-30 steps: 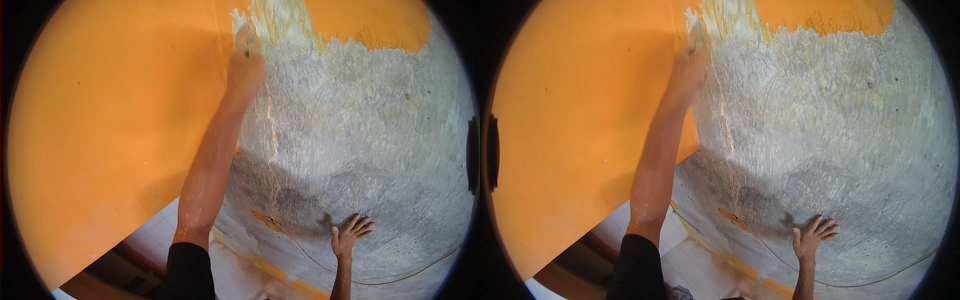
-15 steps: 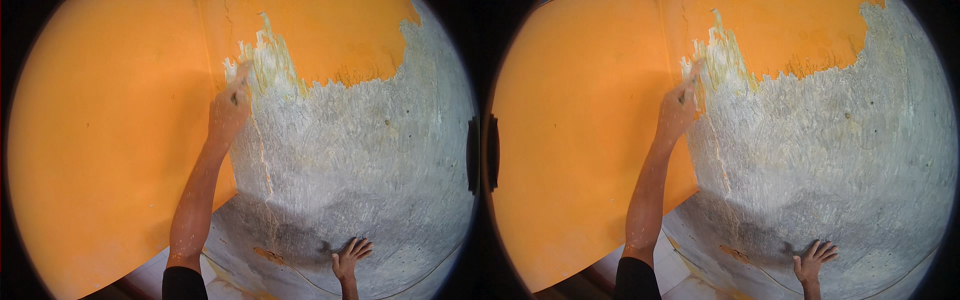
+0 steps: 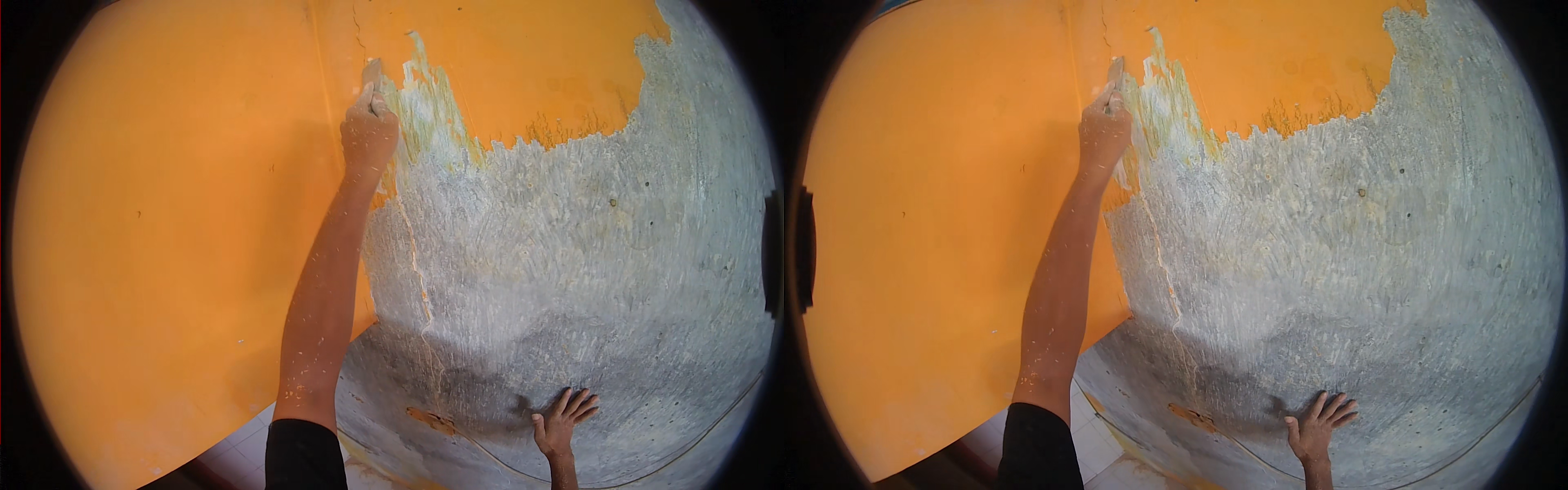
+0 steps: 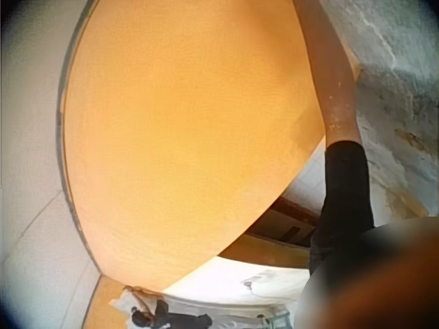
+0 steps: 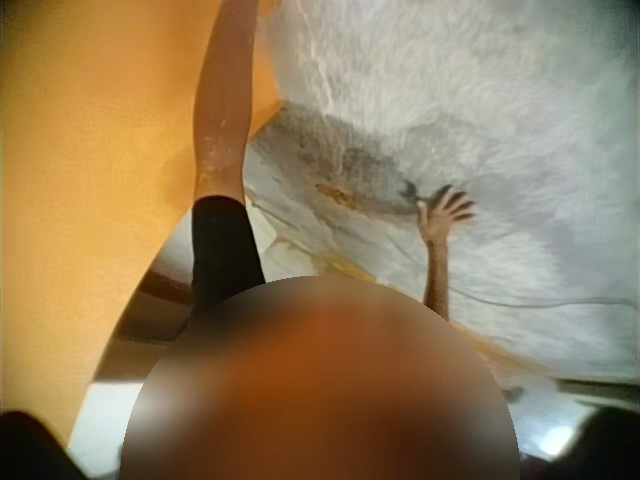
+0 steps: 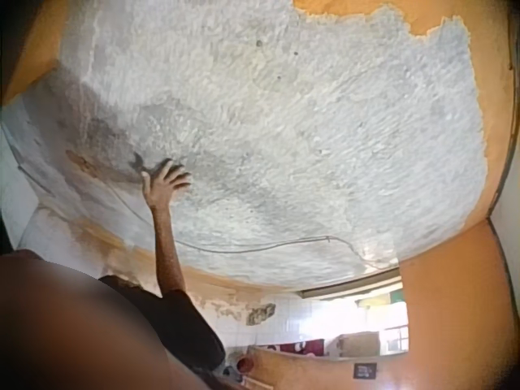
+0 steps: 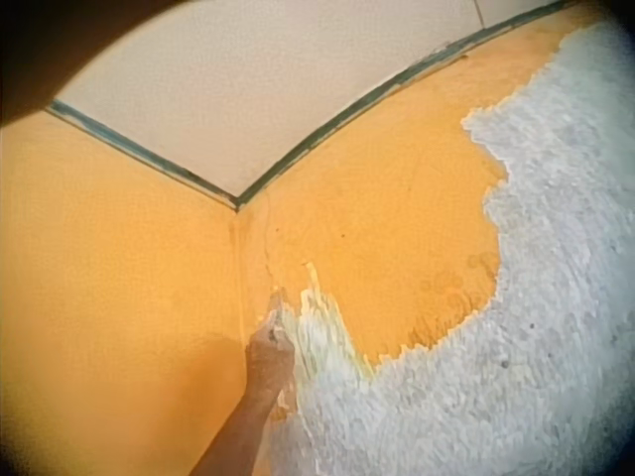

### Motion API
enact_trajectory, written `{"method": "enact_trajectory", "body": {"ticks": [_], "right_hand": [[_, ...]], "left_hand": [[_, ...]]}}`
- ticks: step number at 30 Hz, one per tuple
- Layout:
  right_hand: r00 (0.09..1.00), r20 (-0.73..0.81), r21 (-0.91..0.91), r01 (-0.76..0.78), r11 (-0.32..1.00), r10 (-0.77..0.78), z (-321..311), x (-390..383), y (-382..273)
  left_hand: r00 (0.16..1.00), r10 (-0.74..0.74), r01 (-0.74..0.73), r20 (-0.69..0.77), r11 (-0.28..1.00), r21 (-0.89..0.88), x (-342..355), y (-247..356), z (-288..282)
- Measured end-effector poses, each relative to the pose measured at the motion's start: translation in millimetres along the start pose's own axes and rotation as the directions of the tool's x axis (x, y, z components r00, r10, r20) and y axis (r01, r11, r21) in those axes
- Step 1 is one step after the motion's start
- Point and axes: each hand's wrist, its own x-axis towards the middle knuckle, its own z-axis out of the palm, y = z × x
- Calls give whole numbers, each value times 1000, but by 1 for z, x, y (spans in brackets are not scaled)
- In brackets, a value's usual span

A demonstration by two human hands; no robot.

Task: Scrape off old paint and peeling plaster layers from an indoor wall using a paint scraper.

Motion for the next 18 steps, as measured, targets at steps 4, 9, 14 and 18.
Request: {"method": "enact_trajectory", "body": {"ticks": [4, 9, 14, 18], "right_hand": [[999, 11, -20, -45, 999, 45, -4, -5, 6], [998, -61, -102, 3, 995, -9, -7, 0, -2], [999, -39, -88, 17, 996, -21, -7, 1, -2], [999, -48, -90, 5, 996, -9, -7, 3, -2]], "left_hand": [[990, 136, -136, 32, 991, 10, -85, 45, 24], [977, 60, -72, 206, 996, 53, -36, 55, -1], [968, 247, -247, -32, 969, 11, 47, 30, 30], [992, 78, -89, 102, 990, 105, 4, 64, 26]]}}
